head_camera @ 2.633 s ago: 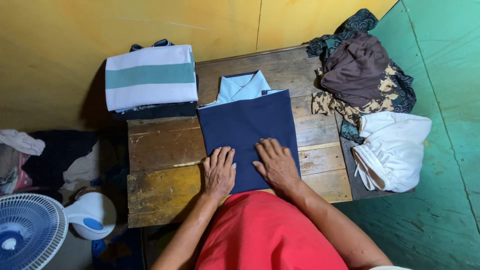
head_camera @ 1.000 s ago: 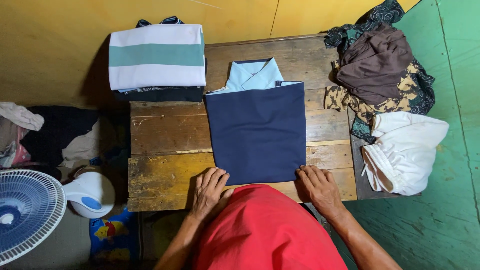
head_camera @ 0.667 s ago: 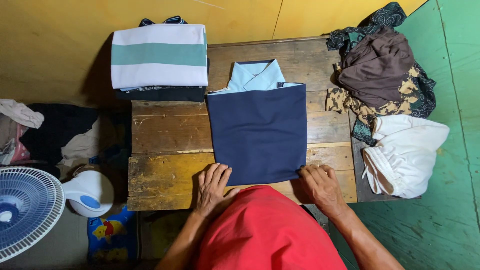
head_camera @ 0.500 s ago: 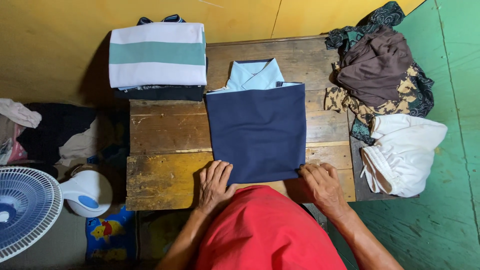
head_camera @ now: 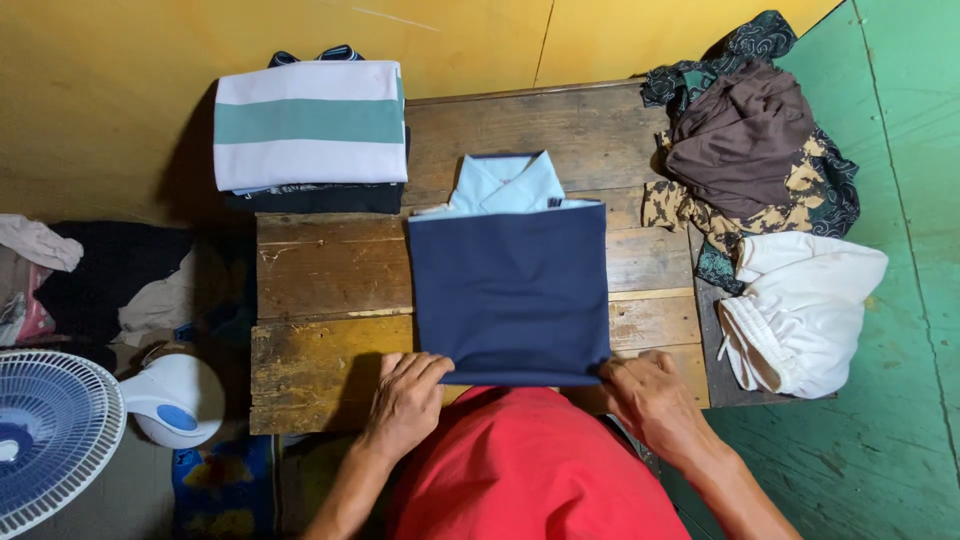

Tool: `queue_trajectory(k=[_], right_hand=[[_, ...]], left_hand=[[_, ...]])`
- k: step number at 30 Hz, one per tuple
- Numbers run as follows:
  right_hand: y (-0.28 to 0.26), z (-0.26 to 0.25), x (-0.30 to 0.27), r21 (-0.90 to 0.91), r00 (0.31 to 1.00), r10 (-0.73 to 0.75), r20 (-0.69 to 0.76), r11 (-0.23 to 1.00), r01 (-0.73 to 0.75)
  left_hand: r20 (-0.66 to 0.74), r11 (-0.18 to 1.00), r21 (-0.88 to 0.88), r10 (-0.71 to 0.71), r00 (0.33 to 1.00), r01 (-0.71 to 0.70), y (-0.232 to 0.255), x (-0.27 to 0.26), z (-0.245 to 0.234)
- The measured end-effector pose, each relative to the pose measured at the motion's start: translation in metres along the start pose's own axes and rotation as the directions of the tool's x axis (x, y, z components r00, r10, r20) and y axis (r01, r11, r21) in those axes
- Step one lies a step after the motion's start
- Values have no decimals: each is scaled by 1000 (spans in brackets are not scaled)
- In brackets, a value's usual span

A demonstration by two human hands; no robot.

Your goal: Folding a blue and white polo shirt on a wooden bench.

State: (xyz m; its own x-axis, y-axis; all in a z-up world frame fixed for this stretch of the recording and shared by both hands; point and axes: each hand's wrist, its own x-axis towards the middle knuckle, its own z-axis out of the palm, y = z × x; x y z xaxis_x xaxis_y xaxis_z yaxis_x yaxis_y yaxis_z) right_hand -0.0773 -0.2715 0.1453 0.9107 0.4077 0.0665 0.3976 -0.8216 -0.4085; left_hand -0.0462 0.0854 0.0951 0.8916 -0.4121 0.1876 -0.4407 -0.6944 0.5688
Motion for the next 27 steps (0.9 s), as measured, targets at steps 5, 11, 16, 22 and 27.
queue_trajectory(k=[5,11,16,22,27], right_hand=[[3,-26,1,88,979,89,181,990,-107],[6,-46,55,126,928,332,171,927,-354],[33,12,111,471,770,637,33,670,-574],[25,32,109,513,672,708,217,503,-696],[48,58,95,471,651,746,142,528,-707]], left_hand=[[249,966,-162,-156,956,200,7,12,-28],[172,777,-456,-402,899,434,-17,60,-9],[-7,502,-755,-649,761,421,-83,81,66],[6,427,-779,-727,687,459,-119,64,101],[-116,573,-656,-720,684,491,-113,60,88]])
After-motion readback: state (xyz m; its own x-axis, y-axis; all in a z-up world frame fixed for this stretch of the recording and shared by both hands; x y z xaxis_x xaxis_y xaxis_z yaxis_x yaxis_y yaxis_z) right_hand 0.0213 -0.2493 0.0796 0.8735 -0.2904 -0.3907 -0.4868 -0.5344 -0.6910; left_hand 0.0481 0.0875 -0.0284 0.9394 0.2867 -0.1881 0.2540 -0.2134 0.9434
